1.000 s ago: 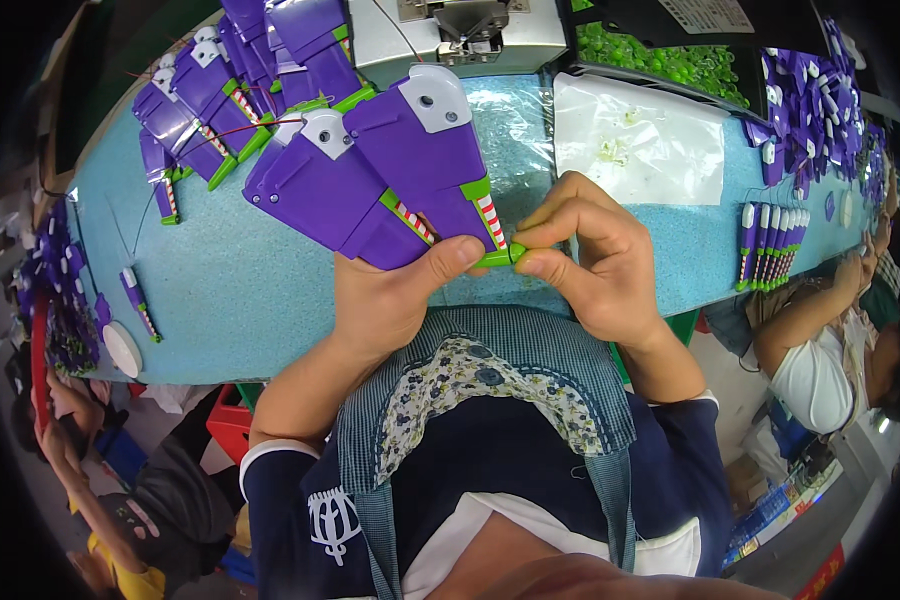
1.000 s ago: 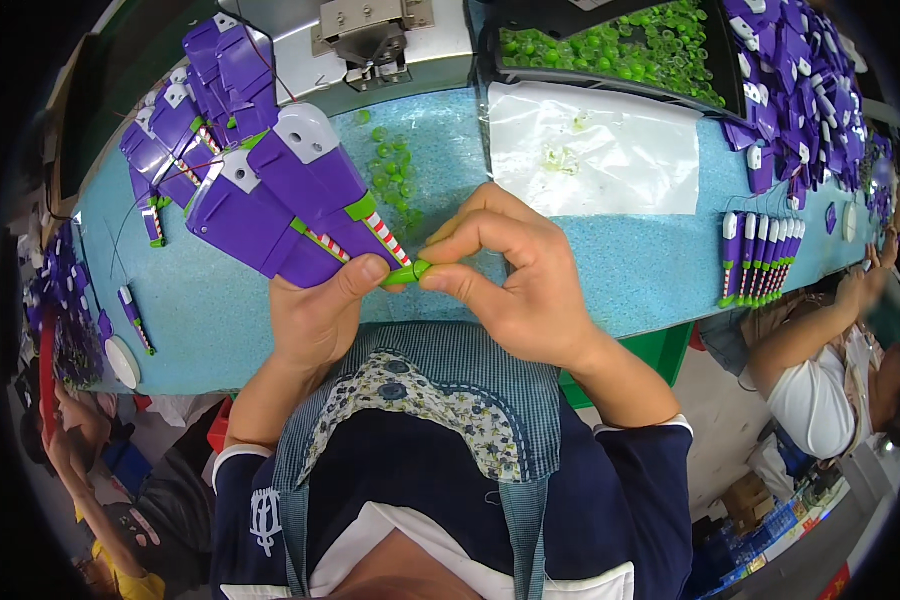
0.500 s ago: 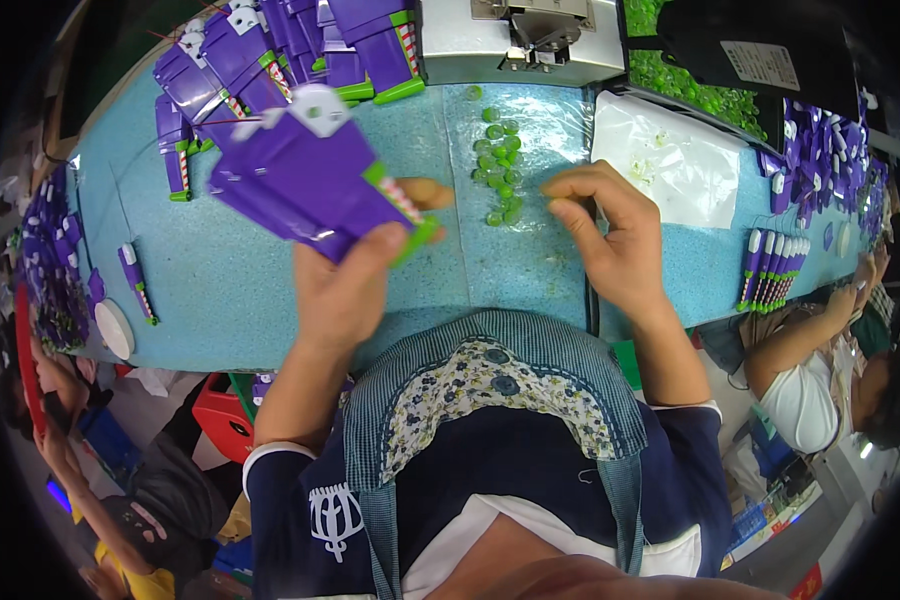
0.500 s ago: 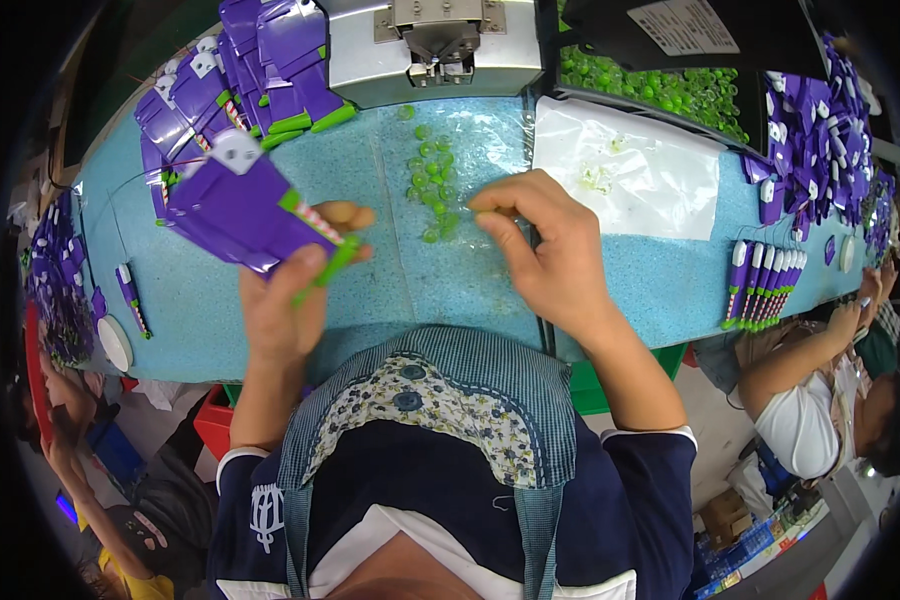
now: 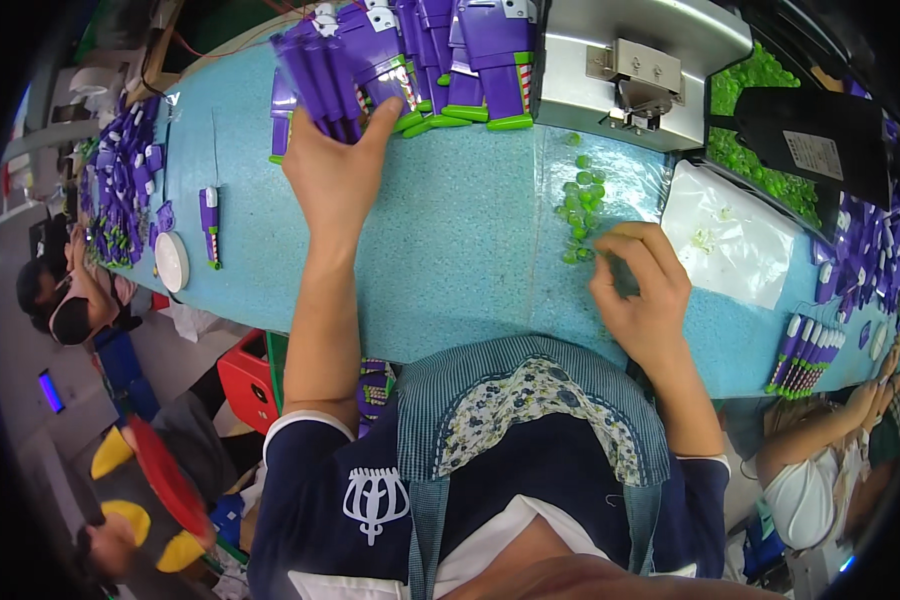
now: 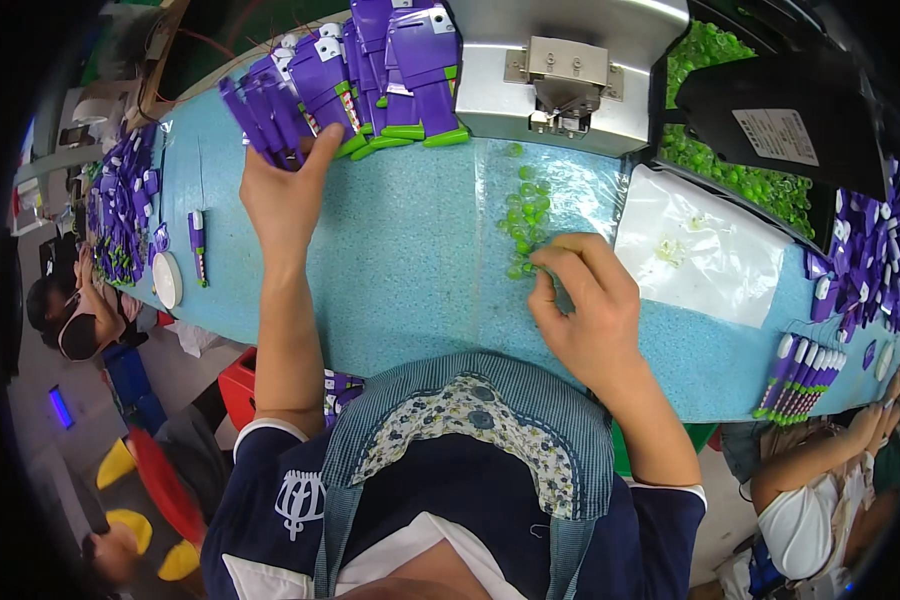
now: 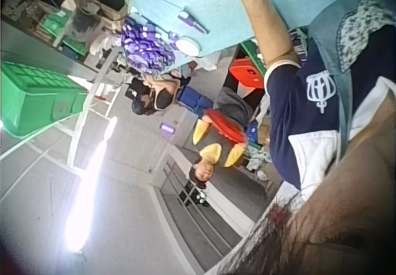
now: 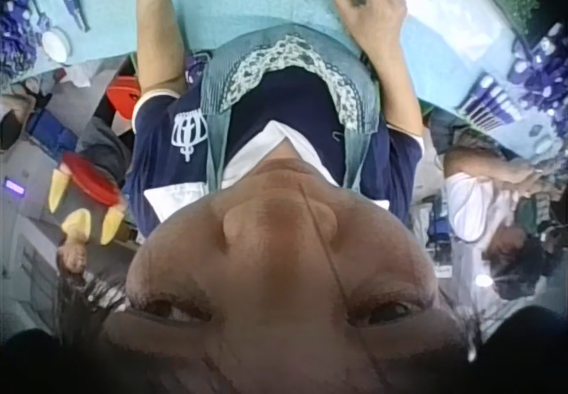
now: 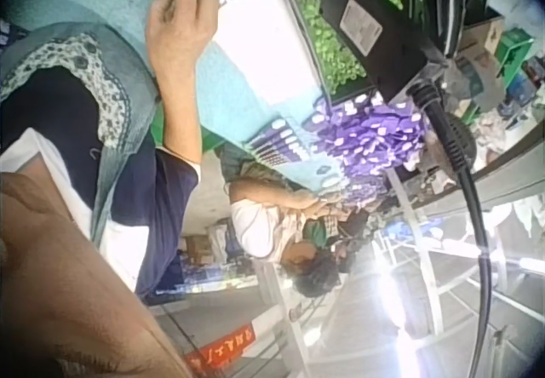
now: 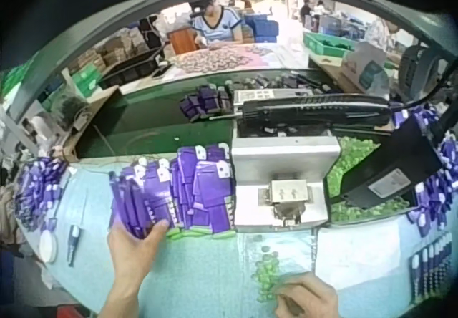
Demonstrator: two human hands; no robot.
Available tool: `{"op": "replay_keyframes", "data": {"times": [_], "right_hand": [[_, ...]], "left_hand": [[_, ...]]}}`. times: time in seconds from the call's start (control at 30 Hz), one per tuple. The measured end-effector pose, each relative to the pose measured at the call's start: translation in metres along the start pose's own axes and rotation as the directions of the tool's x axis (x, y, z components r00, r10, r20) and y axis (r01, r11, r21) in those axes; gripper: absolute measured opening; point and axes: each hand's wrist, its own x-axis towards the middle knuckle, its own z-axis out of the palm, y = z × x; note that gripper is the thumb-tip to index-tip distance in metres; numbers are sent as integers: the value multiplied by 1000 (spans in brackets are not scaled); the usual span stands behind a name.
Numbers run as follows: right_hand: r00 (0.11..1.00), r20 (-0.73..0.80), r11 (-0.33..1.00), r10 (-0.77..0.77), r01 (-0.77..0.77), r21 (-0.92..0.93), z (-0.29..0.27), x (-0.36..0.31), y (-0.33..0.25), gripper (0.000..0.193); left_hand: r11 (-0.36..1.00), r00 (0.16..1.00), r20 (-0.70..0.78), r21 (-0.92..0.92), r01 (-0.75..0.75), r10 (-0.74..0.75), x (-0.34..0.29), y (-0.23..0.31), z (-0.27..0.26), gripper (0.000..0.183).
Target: The person secures plastic toy components using an electric screwdriver, then attaches green caps to the components by hand.
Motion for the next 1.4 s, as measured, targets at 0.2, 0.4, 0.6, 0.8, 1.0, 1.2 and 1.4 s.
{"op": "replay_keyframes", "data": {"times": [0.2,0.4,0.6,0.8,1.0,1.2,1.4], "right_hand": [[970,62,862,233,-236,448,-6,-3,9,23],[995,21,912,99,-99,399,-25,5,-1,31],[999,-29,993,-33,36,115,-30,11,-31,33],[986,-165,970,-11,50,236,-16,-5,-29,30],[993,-115,946,22,17,324,-26,-6,-16,24],[977,-184,974,105,-64,215,-57,-5,1,14],[932,-349,846,98,-263,-463,-112,-7,79,13]], "left_hand": [[735,953,282,-621,270,-112,7,1,4,21],[270,900,415,-890,369,138,-51,35,-6,38],[448,650,752,-622,642,111,-105,69,6,38],[306,561,815,-576,758,145,-113,71,13,34],[228,553,817,-576,785,164,-118,78,15,37],[387,607,778,-616,686,163,-118,75,17,32],[329,642,746,-660,676,177,-114,72,18,31]]}}
